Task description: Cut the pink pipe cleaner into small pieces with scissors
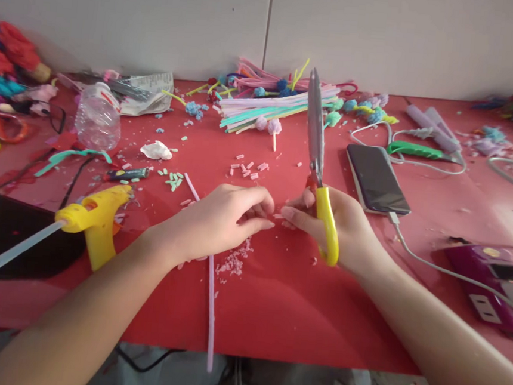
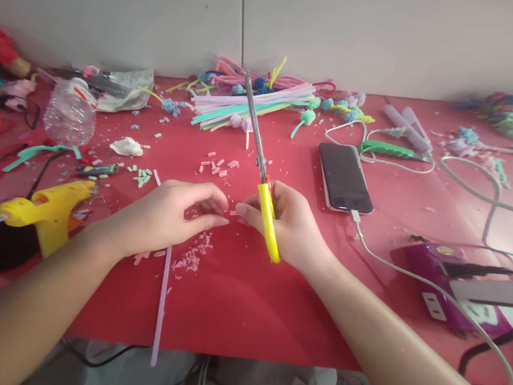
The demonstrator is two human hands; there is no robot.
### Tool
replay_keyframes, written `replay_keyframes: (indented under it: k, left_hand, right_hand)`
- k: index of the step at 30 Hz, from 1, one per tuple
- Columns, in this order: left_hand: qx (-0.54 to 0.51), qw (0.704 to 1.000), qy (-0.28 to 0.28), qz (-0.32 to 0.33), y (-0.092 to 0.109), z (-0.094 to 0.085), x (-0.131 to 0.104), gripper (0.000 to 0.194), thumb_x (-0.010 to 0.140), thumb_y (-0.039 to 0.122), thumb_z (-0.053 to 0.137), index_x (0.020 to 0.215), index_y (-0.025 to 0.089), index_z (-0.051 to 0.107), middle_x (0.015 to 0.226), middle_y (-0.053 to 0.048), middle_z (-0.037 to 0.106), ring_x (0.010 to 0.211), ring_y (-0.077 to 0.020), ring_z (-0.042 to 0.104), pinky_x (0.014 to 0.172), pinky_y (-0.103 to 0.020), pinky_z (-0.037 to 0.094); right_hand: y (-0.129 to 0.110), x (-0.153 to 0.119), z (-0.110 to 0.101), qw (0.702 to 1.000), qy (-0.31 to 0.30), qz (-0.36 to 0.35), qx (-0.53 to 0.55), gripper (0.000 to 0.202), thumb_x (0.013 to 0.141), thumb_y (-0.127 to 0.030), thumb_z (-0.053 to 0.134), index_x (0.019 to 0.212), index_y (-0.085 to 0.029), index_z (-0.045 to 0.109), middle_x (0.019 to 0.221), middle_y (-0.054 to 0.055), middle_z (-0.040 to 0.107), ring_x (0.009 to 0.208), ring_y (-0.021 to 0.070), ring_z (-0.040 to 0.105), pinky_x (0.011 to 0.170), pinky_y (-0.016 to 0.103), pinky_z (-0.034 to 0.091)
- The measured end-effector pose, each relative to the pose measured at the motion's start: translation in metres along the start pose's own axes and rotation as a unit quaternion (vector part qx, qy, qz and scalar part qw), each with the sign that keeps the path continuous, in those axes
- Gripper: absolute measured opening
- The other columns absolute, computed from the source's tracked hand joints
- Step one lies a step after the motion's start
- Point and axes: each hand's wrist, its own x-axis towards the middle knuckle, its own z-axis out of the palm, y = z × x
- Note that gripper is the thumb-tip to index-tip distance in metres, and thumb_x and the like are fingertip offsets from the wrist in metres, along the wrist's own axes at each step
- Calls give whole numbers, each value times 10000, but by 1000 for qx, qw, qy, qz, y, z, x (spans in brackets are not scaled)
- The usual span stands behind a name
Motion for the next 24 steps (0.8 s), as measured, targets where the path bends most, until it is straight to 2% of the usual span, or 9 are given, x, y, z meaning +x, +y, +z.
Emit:
replay_keyframes:
  k: [5,18,21,24]
  left_hand:
    - [50,999,12,-5,0,0,0,82,958,270,716,934,196,742,859,16,788,763,-128,729,691,-251,516]
    - [50,996,38,56,1,9,4,108,985,209,662,951,197,764,890,11,813,773,-122,735,727,-237,524]
    - [66,995,40,66,1,5,2,114,989,211,653,951,197,760,868,13,801,738,-113,709,709,-232,512]
    - [104,989,83,60,-1,-9,-3,133,997,277,661,933,207,754,844,22,784,717,-105,685,687,-224,494]
  right_hand:
    - [0,0,0,1000,19,-4,-15,528,668,-464,948,797,-253,481,831,19,741,761,206,704,668,332,536]
    - [1,-1,4,1000,10,15,-24,545,650,-529,942,781,-264,484,846,38,722,787,227,681,626,344,521]
    - [-3,-2,2,999,3,10,-42,551,649,-574,931,805,-260,505,819,27,683,734,202,631,571,314,466]
    - [-8,-3,-8,989,25,5,-143,611,619,-661,914,781,-253,488,701,-27,537,620,143,482,506,280,356]
